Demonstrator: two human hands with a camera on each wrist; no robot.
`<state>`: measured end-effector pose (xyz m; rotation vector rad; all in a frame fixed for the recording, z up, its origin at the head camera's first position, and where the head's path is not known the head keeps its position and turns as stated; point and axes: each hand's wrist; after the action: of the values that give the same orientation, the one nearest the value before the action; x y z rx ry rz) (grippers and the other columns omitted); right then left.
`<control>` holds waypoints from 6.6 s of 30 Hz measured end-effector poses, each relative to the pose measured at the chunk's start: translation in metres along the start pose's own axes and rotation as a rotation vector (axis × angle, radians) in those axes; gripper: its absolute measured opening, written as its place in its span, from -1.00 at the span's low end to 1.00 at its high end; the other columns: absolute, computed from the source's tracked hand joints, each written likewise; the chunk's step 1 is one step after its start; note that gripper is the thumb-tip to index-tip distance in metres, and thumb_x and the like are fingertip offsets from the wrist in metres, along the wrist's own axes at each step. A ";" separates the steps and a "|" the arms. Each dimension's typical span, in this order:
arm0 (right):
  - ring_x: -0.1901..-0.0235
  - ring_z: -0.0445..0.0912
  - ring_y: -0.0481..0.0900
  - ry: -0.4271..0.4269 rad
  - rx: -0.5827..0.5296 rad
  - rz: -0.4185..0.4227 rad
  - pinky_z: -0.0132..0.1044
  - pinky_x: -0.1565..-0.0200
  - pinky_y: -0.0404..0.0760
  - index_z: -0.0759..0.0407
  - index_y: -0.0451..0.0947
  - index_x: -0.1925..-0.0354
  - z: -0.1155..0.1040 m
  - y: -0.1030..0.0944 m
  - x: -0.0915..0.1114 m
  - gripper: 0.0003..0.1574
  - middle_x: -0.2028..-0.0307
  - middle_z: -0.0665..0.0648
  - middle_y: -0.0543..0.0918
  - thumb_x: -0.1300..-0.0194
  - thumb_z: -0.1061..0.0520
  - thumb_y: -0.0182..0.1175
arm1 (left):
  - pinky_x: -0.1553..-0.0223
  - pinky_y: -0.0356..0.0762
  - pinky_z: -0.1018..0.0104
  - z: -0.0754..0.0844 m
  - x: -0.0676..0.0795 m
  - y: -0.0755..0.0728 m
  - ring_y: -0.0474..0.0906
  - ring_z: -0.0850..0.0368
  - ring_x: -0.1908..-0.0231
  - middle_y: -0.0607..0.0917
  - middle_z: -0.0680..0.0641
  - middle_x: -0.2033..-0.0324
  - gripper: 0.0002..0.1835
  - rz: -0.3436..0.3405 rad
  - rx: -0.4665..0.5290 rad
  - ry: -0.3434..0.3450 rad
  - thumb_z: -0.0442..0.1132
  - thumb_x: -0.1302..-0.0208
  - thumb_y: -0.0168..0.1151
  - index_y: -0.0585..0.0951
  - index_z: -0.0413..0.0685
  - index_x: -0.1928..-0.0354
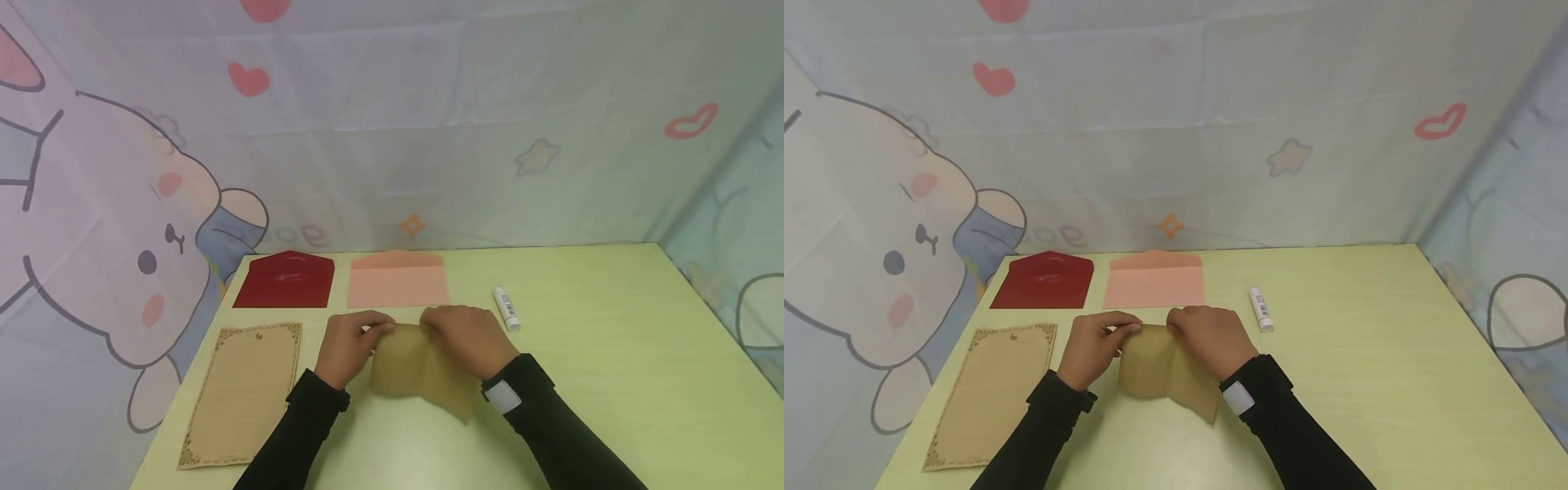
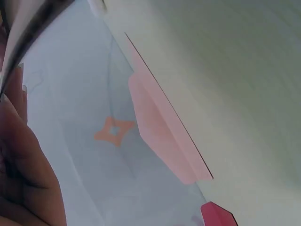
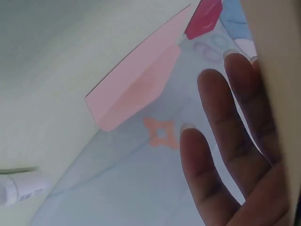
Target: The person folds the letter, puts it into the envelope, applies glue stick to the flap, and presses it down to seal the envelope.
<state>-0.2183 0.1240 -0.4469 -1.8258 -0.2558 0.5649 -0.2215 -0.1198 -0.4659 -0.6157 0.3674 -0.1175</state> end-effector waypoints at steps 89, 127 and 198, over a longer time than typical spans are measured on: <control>0.24 -0.21 0.81 -0.148 -0.310 0.167 -0.24 0.14 0.77 -0.01 0.89 0.09 0.006 0.000 0.011 -0.88 0.22 -0.12 0.91 -0.59 0.14 0.41 | 0.17 0.91 0.26 0.024 0.008 0.003 0.91 -0.03 0.20 0.94 -0.12 0.23 -0.95 -0.080 0.196 -0.004 -0.30 -0.49 0.53 0.91 -0.05 0.11; 0.42 -0.39 0.43 -0.182 -0.155 0.061 -0.40 0.25 0.56 -0.10 0.77 0.20 0.009 -0.010 0.016 -0.83 0.40 -0.25 0.65 -0.63 0.11 0.37 | 0.30 0.58 0.44 0.030 0.010 -0.005 0.63 0.33 0.43 0.94 0.02 0.29 -0.97 -0.101 -0.130 0.100 -0.24 -0.46 0.54 0.91 0.03 0.17; 0.44 -0.38 0.45 -0.162 -0.140 -0.046 -0.46 0.35 0.44 -0.11 0.75 0.30 -0.008 -0.007 0.013 -0.70 0.41 -0.24 0.70 -0.41 0.32 0.47 | 0.25 0.85 -0.17 -0.185 -0.130 0.012 0.78 -0.14 0.39 0.80 -0.15 0.47 -0.18 -0.208 -0.760 -0.539 0.54 -0.19 0.58 0.83 -0.22 0.26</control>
<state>-0.2024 0.1258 -0.4414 -1.9059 -0.4550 0.6780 -0.4105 -0.1824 -0.5728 -1.3982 -0.2000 -0.0021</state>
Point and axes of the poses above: each hand's wrist, its own x-axis away from the middle knuckle, its own y-axis out of the palm, z = x × y
